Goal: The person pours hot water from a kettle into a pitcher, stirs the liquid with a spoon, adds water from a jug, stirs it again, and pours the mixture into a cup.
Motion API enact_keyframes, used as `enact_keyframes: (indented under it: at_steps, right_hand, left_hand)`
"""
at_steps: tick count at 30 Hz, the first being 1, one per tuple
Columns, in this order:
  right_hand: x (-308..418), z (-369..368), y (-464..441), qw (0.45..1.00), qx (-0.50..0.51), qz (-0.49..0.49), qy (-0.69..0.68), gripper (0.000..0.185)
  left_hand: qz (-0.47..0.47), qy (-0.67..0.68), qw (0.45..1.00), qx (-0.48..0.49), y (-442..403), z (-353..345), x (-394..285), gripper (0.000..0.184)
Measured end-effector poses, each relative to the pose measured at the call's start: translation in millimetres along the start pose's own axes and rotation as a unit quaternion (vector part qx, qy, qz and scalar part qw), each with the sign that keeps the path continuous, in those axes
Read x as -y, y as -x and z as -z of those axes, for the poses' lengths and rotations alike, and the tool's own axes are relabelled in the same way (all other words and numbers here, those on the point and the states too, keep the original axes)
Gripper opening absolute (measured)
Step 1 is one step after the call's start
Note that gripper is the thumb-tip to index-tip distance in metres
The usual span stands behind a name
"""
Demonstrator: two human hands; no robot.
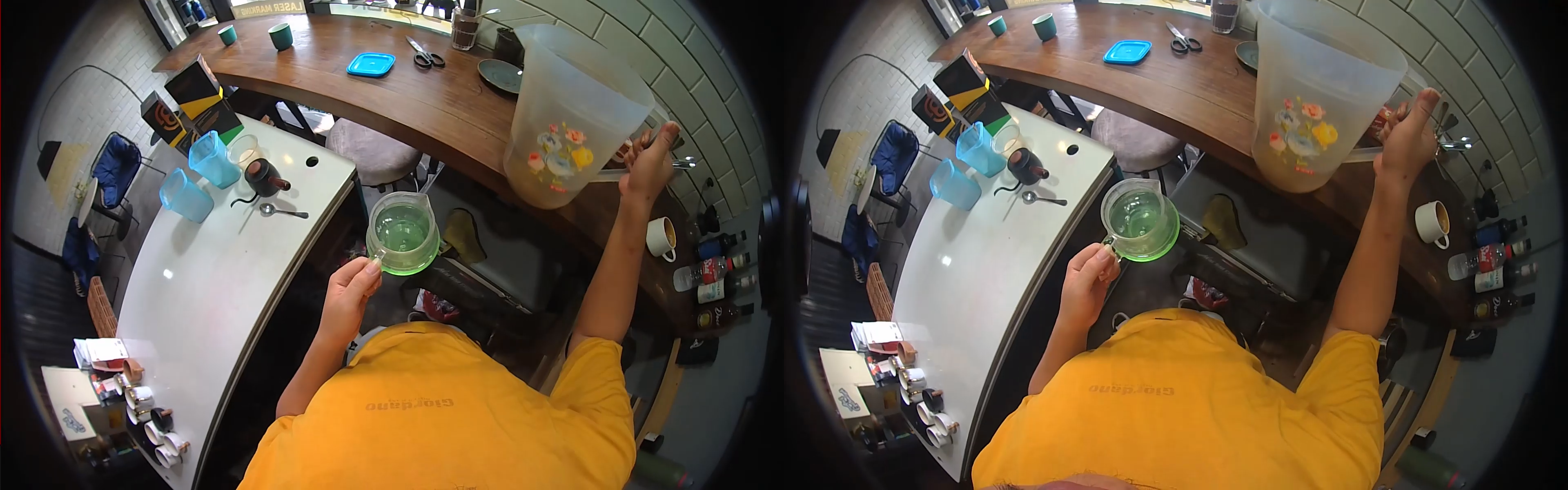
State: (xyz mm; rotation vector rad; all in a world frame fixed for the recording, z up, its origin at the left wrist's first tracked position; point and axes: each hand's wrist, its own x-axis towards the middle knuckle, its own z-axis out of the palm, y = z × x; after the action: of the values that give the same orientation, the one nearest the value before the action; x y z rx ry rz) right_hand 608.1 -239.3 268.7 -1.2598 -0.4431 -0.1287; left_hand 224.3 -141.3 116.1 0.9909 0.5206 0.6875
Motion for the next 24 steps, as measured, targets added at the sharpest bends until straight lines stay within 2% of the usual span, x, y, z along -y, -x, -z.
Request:
enact_keyframes:
  at_steps: [10,17,20,24]
  right_hand:
    - [-55.4,-37.2,-27.5,0.998,-0.065,0.022,0.009,0.061]
    - [-84.7,-47.4,-34.9,0.996,-0.063,0.055,0.012,0.059]
    - [-76.2,-49.7,-28.3,0.998,-0.059,0.020,-0.017,0.058]
    - [-74.1,-41.8,-31.8,0.996,0.024,-0.027,-0.078,0.052]
  left_hand:
    - [-0.038,-0.002,0.997,-0.064,5.8,-3.6,3.8,0.028]
    - [-0.064,-0.003,0.993,-0.096,9.3,-4.0,1.0,0.029]
    - [-0.070,0.001,0.992,-0.103,10.8,-2.8,3.2,0.029]
    - [-0.079,0.011,0.989,-0.123,8.0,-1.6,5.2,0.028]
